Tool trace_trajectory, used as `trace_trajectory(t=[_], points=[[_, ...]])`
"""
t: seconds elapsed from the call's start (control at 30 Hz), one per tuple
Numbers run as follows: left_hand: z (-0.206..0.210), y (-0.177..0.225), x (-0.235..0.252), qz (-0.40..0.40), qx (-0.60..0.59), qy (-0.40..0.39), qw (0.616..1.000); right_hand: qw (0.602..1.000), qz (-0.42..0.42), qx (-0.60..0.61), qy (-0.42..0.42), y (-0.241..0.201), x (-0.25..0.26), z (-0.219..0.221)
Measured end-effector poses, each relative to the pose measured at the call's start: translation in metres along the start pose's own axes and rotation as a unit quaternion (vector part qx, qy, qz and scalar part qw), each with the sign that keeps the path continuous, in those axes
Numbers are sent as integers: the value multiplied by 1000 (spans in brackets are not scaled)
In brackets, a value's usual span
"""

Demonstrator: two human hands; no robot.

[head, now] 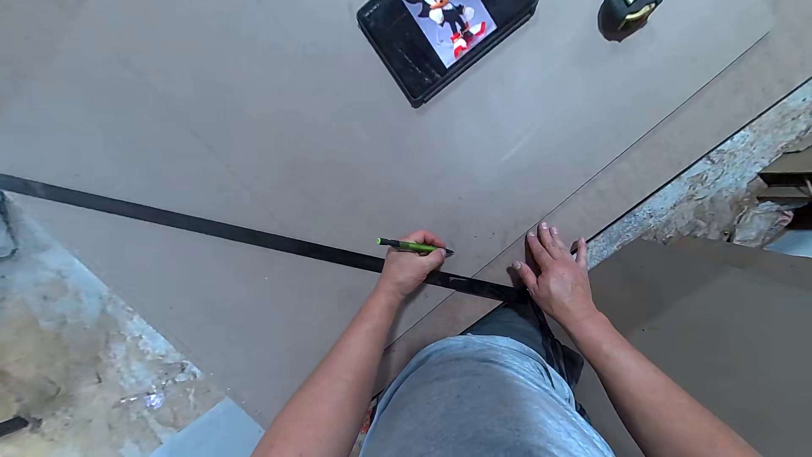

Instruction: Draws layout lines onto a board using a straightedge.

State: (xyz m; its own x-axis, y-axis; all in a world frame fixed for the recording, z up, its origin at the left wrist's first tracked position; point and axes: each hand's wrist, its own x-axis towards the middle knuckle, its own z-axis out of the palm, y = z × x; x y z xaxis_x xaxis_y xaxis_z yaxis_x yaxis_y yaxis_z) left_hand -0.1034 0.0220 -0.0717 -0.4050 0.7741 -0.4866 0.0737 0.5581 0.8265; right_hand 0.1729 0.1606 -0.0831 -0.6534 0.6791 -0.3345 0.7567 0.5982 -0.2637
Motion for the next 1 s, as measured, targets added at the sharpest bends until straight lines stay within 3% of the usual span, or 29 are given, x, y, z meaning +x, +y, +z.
trace_trajectory(t=[0.43, 0.63, 1.0], points=[[0, -2, 0, 1, 54, -11, 998, 1000, 16, 13, -10, -3, 0, 0], [9, -1, 0, -20, 1, 41, 999, 1000, 22, 13, -11, -5, 0, 0], [9, 0, 0, -23, -3, 41, 999, 1000, 20, 21, -5, -5, 0, -1]])
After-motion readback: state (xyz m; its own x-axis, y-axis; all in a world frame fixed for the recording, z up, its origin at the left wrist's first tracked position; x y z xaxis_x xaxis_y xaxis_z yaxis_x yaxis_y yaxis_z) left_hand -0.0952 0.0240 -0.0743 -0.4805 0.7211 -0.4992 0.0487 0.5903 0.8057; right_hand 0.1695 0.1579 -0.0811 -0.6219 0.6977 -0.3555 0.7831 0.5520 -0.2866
